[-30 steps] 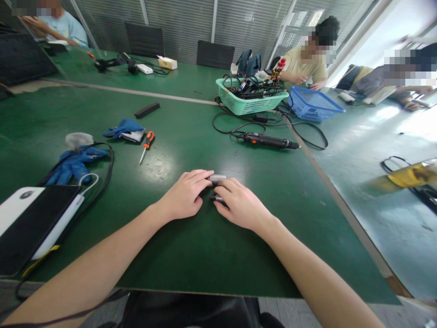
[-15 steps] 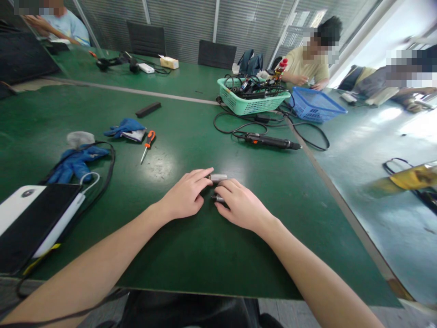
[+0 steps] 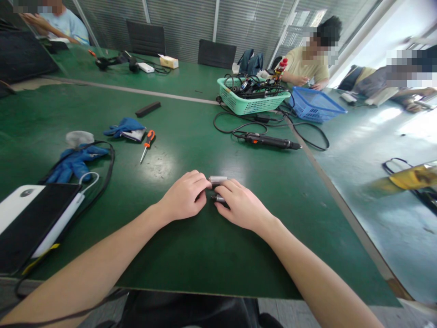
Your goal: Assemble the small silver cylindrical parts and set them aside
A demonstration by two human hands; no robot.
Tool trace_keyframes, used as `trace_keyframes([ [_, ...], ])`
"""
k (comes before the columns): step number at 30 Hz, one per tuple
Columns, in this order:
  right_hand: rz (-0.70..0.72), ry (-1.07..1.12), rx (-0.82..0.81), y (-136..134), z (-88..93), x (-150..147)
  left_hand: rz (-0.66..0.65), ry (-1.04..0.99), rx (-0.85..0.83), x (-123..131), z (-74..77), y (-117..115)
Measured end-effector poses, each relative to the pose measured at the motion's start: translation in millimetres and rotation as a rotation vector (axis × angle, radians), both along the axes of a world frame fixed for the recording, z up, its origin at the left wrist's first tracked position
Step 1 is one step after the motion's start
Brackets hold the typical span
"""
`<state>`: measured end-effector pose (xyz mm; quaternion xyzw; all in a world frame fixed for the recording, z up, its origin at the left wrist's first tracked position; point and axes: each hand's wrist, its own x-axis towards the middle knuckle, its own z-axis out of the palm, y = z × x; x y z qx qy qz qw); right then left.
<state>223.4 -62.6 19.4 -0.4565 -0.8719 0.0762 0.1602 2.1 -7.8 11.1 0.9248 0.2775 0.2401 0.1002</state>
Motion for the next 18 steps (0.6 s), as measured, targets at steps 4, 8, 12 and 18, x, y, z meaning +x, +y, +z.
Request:
trace_keyframes([
  [4,0.002,-0.007,-0.004,0.0,0.6,-0.1,-0.046,0.091,-0.038,1.8,-1.1,-0.8],
  [8,0.000,-0.019,-0.008,0.3,2.0,-1.0,-0.063,0.128,-0.064,3.4,-2.0,-0.1],
  [12,0.002,-0.015,-0.007,0.4,1.8,-1.5,-0.052,0.119,-0.067,2.5,-2.7,1.1],
  [18,0.000,-0.018,-0.017,-0.1,2.5,-1.0,-0.040,0.082,-0.074,1.8,-3.5,1.9],
])
